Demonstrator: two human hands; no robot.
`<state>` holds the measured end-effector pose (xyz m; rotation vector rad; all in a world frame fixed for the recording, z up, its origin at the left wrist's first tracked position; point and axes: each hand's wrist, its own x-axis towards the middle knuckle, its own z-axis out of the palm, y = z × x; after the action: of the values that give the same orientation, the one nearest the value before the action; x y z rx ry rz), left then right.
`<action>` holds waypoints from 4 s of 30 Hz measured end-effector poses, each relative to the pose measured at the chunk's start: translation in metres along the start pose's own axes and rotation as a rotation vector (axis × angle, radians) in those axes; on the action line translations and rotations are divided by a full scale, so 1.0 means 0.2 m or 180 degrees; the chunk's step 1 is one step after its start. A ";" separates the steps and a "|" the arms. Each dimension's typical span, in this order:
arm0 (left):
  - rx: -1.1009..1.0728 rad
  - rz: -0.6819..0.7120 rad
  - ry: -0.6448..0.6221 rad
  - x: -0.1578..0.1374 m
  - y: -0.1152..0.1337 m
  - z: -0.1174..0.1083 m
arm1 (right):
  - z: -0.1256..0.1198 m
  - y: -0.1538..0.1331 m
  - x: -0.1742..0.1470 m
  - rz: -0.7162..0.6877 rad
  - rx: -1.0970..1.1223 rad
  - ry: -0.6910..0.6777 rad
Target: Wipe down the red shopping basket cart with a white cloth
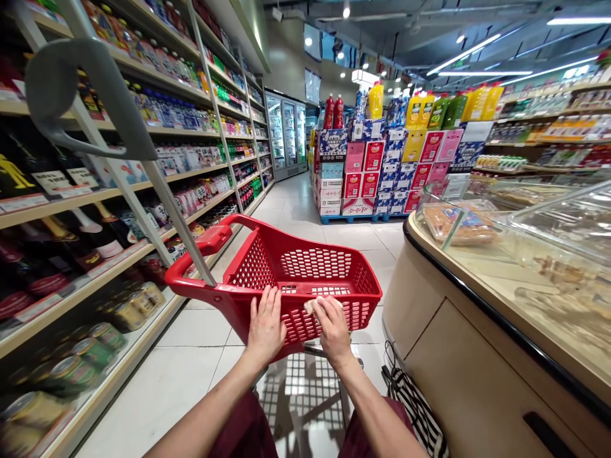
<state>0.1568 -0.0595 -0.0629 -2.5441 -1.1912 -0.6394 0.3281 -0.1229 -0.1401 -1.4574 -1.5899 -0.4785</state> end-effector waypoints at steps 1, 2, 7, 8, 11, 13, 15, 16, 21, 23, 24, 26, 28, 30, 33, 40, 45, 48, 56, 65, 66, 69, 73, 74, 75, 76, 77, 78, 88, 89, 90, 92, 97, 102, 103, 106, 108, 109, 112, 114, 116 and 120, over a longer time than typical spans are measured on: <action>0.0016 -0.0010 0.0003 0.00 0.00 0.00 | 0.01 -0.01 0.02 -0.0055 0.0005 0.0029; 0.0035 -0.0007 0.0000 0.00 0.00 0.00 | 0.02 -0.03 0.03 -0.0105 0.0005 -0.0005; 0.0060 0.0132 -0.0100 -0.01 -0.02 -0.02 | 0.08 -0.09 -0.02 -0.0139 0.0073 -0.0267; 0.0062 0.0132 -0.0109 -0.02 -0.02 -0.02 | 0.08 -0.10 -0.01 -0.0150 0.0118 -0.0174; 0.0067 0.0086 -0.0102 -0.02 -0.02 -0.02 | 0.07 -0.14 0.07 -0.0239 0.0206 0.0140; 0.0054 0.0085 -0.0114 -0.02 -0.02 -0.03 | 0.08 -0.16 0.09 -0.0269 0.0173 0.0149; 0.0053 0.0112 -0.0140 -0.02 -0.02 -0.03 | 0.10 -0.17 0.07 -0.0273 0.0110 -0.0037; 0.0061 0.0130 -0.0154 -0.02 -0.02 -0.03 | 0.11 -0.17 0.04 -0.0276 0.0091 -0.0165; 0.0042 0.0216 -0.0186 -0.02 -0.04 -0.07 | 0.10 -0.22 0.02 -0.0307 0.0155 -0.0082; 0.0075 0.0110 -0.0102 -0.01 -0.08 -0.11 | 0.09 -0.24 0.08 -0.0323 0.0224 0.0111; 0.0120 -0.0008 -0.0040 -0.01 -0.10 -0.14 | 0.10 -0.24 0.10 -0.0335 0.0242 0.0138; 0.0226 -0.0231 0.0044 0.00 -0.16 -0.18 | 0.12 -0.25 0.11 -0.0398 0.0254 0.0018; 0.0295 -0.0257 0.0020 0.01 -0.20 -0.21 | 0.16 -0.26 0.08 -0.0478 0.0275 -0.0195; 0.0331 -0.0175 -0.0032 0.01 -0.22 -0.21 | 0.18 -0.28 0.05 -0.0504 0.0325 -0.0313; 0.0269 -0.0148 -0.0010 0.00 -0.23 -0.21 | 0.18 -0.35 0.12 -0.0516 0.0482 -0.0129; 0.0160 -0.0672 0.0899 -0.04 -0.39 -0.28 | 0.24 -0.44 0.23 -0.0616 0.0516 -0.0191; 0.0351 -0.0958 0.0814 -0.01 -0.57 -0.33 | 0.25 -0.51 0.24 -0.0622 0.0712 -0.0321; 0.0407 -0.0917 0.0610 0.01 -0.60 -0.32 | 0.24 -0.63 0.45 -0.0658 0.0841 0.0131; 0.0504 -0.0748 0.0716 0.00 -0.61 -0.28 | 0.38 -0.73 0.44 -0.0998 0.0609 -0.0323; 0.0160 -0.0584 0.1165 0.05 -0.43 -0.26 | 0.24 -0.64 0.64 -0.0190 0.0548 0.0070; 0.0138 -0.0411 0.1052 0.07 -0.40 -0.24 | 0.27 -0.63 0.65 -0.0153 0.0481 -0.0086; 0.0222 -0.0099 0.0548 0.11 -0.34 -0.19 | 0.30 -0.50 0.59 -0.0096 0.0283 -0.0383; 0.0350 -0.0164 0.0344 0.12 -0.33 -0.16 | 0.20 -0.17 0.40 0.0179 -0.0199 -0.0267; 0.0349 -0.0191 0.0354 0.12 -0.33 -0.15 | 0.17 -0.11 0.36 0.0365 -0.0343 -0.0177; 0.0343 -0.0226 0.0369 0.12 -0.32 -0.15 | 0.14 -0.07 0.34 0.0528 -0.0435 -0.0099; 0.0335 -0.0253 0.0374 0.12 -0.30 -0.14 | 0.13 -0.06 0.34 0.0640 -0.0464 -0.0053; 0.0326 -0.0262 0.0365 0.12 -0.28 -0.14 | 0.14 -0.08 0.34 0.0662 -0.0423 -0.0051; 0.0320 -0.0258 0.0341 0.12 -0.26 -0.13 | 0.16 -0.12 0.36 0.0592 -0.0329 -0.0076; 0.0332 -0.0229 0.0010 0.09 -0.21 -0.12 | 0.05 0.18 0.25 0.0581 -0.0437 -0.0201; 0.0333 -0.0205 -0.0023 0.09 -0.20 -0.11 | 0.02 0.25 0.23 0.0760 -0.0542 -0.0120; 0.0329 -0.0157 -0.0063 0.09 -0.18 -0.10 | 0.00 0.28 0.22 0.0873 -0.0590 -0.0066; 0.0328 -0.0073 -0.0144 0.09 -0.14 -0.08 | 0.02 0.25 0.22 0.0814 -0.0494 -0.0070; 0.0422 -0.0055 -0.0227 0.09 -0.11 -0.05 | 0.11 0.11 0.26 0.0229 -0.0034 -0.0407; 0.0356 -0.0066 -0.0163 0.07 -0.11 -0.04 | -0.07 0.39 0.17 0.1033 -0.0534 -0.0410; 0.0337 -0.0131 -0.0153 0.07 -0.10 -0.04 | -0.09 0.42 0.16 0.1132 -0.0614 -0.0421; 0.0303 -0.0225 -0.0161 0.07 -0.07 -0.04 | -0.07 0.38 0.18 0.0954 -0.0568 -0.0570; 0.0288 -0.0190 -0.0184 0.07 -0.07 -0.05 | -0.02 0.29 0.21 0.0821 -0.0514 -0.0593; 0.0284 -0.0169 -0.0197 0.08 -0.07 -0.06 | 0.01 0.25 0.23 0.0864 -0.0514 -0.0555; 0.0283 -0.0200 -0.0206 0.07 -0.08 -0.07 | 0.06 0.19 0.28 0.1296 -0.0506 -0.0248; 0.0264 -0.0231 -0.0188 0.07 -0.09 -0.07 | 0.06 0.19 0.29 0.1499 -0.0512 -0.0028; 0.0233 -0.0205 -0.0174 0.06 -0.09 -0.07 | 0.05 0.21 0.28 0.1531 -0.0597 -0.0039; 0.0218 -0.0157 -0.0116 0.05 -0.09 -0.05 | -0.01 0.27 0.22 0.1346 -0.0771 -0.0604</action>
<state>0.1446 -0.0458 -0.0484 -2.4868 -1.2694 -0.5556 0.3843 -0.0867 -0.1190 -2.0150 -1.3429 -0.2980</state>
